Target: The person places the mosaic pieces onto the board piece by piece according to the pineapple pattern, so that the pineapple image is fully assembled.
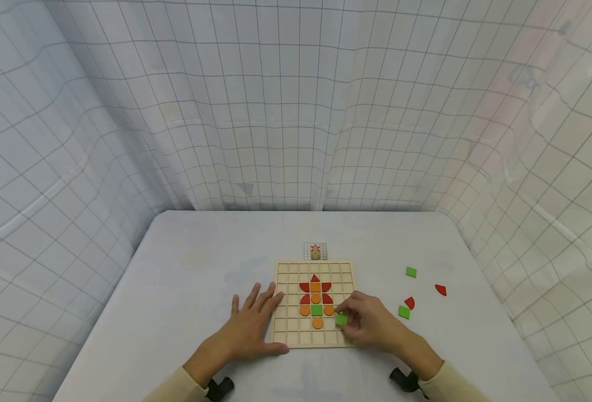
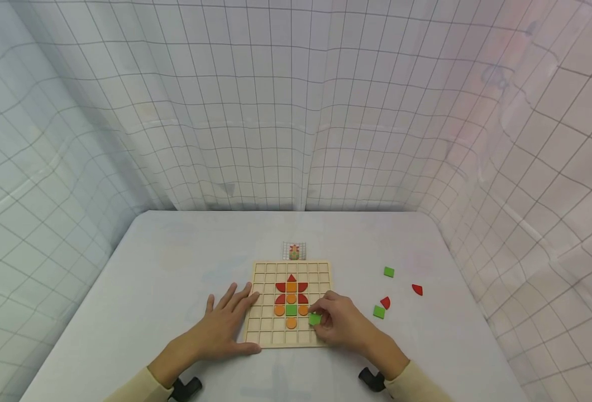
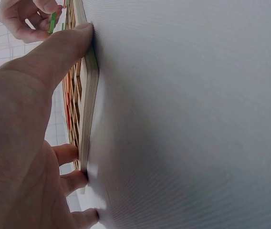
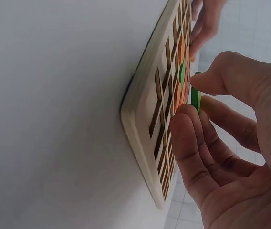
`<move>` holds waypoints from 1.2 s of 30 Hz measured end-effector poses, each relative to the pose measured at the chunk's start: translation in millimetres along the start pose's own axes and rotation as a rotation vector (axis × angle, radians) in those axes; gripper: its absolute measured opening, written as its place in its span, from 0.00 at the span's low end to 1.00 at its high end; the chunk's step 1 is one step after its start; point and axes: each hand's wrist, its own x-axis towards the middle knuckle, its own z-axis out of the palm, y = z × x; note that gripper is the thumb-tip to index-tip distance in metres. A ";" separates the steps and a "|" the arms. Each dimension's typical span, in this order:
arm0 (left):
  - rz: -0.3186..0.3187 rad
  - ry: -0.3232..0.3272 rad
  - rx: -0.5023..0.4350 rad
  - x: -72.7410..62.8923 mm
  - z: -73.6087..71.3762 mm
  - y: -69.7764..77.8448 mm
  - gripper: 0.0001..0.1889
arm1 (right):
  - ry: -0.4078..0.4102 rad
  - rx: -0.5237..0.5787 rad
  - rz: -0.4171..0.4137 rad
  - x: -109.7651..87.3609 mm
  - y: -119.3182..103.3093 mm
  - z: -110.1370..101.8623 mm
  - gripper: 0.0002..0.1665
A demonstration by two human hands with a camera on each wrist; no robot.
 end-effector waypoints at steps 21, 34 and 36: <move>0.010 0.000 -0.006 -1.3 -1.5 0.4 0.67 | -0.059 -0.033 -0.092 8.9 -5.2 13.0 0.08; 0.016 -0.006 -0.006 -2.4 -2.1 -0.6 0.67 | -0.051 -0.084 -0.138 12.3 -5.9 15.5 0.08; 0.015 -0.009 -0.006 -2.3 -1.8 -0.7 0.67 | -0.049 -0.083 -0.144 12.2 -6.0 15.1 0.07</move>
